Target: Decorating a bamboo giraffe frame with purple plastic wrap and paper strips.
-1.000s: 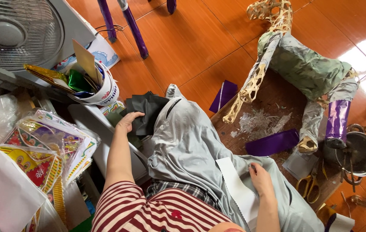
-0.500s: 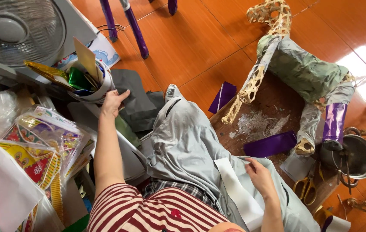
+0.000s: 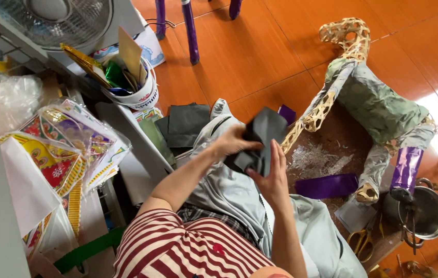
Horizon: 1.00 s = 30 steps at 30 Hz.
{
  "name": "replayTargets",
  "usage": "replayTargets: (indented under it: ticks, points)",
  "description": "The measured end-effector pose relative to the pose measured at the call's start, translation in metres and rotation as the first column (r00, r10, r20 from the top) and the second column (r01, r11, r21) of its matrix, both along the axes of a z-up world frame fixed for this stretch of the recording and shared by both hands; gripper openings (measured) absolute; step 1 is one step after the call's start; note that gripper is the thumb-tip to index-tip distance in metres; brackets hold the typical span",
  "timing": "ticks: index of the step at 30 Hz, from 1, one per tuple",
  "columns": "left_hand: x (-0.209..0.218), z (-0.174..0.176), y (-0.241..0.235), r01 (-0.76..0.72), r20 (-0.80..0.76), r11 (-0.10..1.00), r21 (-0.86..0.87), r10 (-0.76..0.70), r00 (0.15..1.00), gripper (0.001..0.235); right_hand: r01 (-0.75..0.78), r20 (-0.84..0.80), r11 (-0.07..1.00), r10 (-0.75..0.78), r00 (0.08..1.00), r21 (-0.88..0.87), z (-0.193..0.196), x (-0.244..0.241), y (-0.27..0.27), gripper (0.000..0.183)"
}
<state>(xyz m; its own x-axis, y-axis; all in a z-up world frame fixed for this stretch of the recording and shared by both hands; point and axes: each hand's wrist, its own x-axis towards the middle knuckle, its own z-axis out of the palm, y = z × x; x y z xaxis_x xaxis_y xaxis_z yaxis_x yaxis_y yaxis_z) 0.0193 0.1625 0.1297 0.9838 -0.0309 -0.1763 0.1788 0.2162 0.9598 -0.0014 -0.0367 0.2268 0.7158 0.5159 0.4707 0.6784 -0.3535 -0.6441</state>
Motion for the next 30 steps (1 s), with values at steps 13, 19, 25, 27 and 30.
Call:
replayTargets:
  ticks: [13, 19, 25, 27, 30]
  points:
    - [-0.018, 0.003, 0.065, -0.026, -0.021, 0.887, 0.461, 0.04, 0.999, 0.029, 0.372, -0.629, 0.808, -0.001, 0.777, 0.457, -0.102, 0.019, -0.05, 0.028]
    - [-0.039, -0.104, 0.182, -0.616, 0.138, 0.788, 0.015, 0.609, 0.781, 0.032, 0.681, -0.81, 0.62, -0.122, 0.574, 0.389, -0.07, 0.019, -0.081, 0.02]
    - [-0.089, -0.206, 0.2, -0.805, -0.281, 0.499, 0.32, 0.862, 0.422, 0.035, 0.582, -0.707, 0.603, -0.043, 0.706, 0.545, -0.07, 0.022, -0.089, 0.024]
    - [-0.106, -0.224, 0.192, -0.8, -0.264, 0.439, 0.408, 0.896, 0.357, 0.04, 0.569, -0.714, 0.615, -0.013, 0.7, 0.546, -0.07, 0.022, -0.091, 0.026]
    - [-0.119, -0.23, 0.189, -0.655, -0.222, 0.403, 0.639, 0.912, 0.344, 0.042, 0.565, -0.722, 0.647, -0.034, 0.692, 0.512, -0.089, 0.029, -0.098, 0.026]
